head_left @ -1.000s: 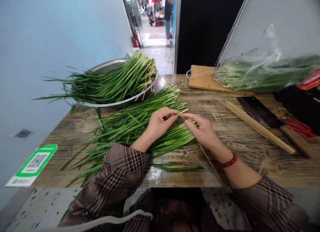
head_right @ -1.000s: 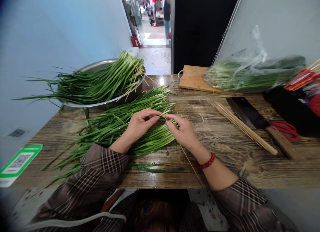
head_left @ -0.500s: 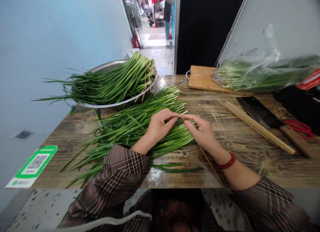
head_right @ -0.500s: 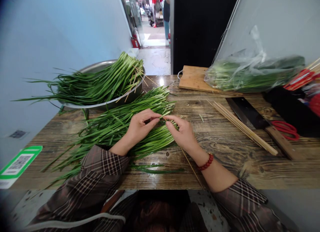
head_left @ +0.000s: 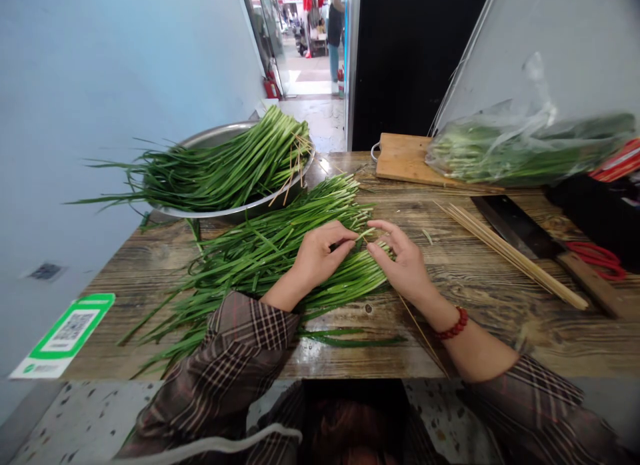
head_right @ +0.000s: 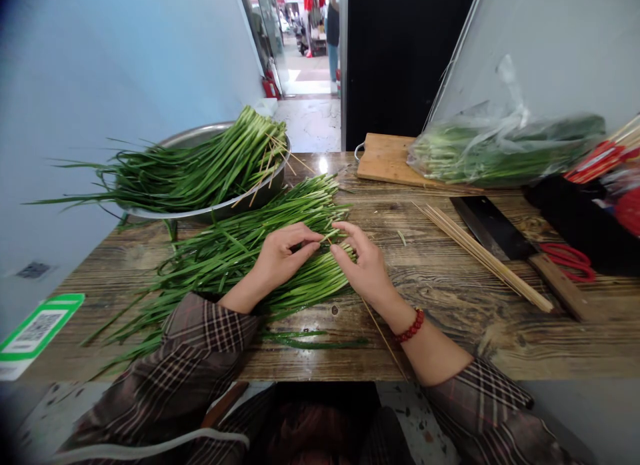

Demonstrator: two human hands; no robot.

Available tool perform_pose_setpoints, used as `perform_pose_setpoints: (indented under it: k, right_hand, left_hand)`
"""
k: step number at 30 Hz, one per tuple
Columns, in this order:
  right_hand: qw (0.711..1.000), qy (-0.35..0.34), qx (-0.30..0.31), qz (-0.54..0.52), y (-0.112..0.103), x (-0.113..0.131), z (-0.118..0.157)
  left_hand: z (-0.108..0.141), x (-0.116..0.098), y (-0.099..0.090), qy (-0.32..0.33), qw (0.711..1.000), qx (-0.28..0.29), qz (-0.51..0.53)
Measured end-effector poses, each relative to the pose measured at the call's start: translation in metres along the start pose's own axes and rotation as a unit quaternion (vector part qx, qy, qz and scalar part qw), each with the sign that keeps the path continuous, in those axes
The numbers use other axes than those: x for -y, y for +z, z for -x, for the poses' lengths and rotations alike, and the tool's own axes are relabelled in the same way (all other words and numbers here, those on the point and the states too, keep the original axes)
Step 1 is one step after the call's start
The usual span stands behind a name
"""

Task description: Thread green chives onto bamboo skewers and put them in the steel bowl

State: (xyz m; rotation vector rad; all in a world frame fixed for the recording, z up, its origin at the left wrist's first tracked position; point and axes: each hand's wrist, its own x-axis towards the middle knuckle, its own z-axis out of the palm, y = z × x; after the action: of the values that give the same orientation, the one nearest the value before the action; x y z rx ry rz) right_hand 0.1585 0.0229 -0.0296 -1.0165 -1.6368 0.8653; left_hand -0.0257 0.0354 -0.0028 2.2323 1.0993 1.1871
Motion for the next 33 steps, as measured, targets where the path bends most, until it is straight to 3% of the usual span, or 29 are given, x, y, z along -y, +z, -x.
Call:
perform_pose_setpoints:
  k: [5,9,11,14,16,22,27,30,33]
  right_hand:
    - [0.999,-0.009,-0.024,0.026,0.001,-0.004,0.0]
    - [0.998,-0.001,-0.007,0.063,0.0,-0.009,-0.001]
    - [0.998,0.007,-0.006,0.068,0.0,-0.011,-0.002]
    - [0.997,0.011,-0.006,0.07,0.0,-0.013,-0.003]
    - [0.998,0.008,-0.006,0.067,0.0,-0.013,-0.003]
    - [0.998,0.003,-0.006,0.062,0.001,-0.015,-0.004]
    - [0.998,0.009,-0.003,0.063,0.0,-0.017,-0.003]
    - [0.998,0.011,-0.001,0.062,0.0,-0.016,-0.003]
    - [0.998,0.005,-0.005,0.057,0.0,-0.014,-0.003]
  left_hand:
    - [0.004,-0.003,0.004,-0.006,0.997,0.065,0.032]
    - [0.001,0.0,-0.004,-0.023,0.992,0.115,0.049]
    - [-0.002,0.009,-0.01,-0.045,0.996,0.078,0.006]
    - [-0.004,0.025,-0.016,-0.076,0.993,-0.022,-0.092]
    - [-0.003,0.034,-0.016,-0.075,0.986,-0.051,-0.138]
    - [0.002,0.036,-0.015,-0.052,0.959,0.037,-0.277]
    - [0.002,0.03,-0.016,-0.04,0.938,0.071,-0.336]
    - [0.001,0.031,-0.016,-0.046,0.946,0.058,-0.316]
    - [-0.001,0.03,-0.014,-0.035,0.97,0.002,-0.24]
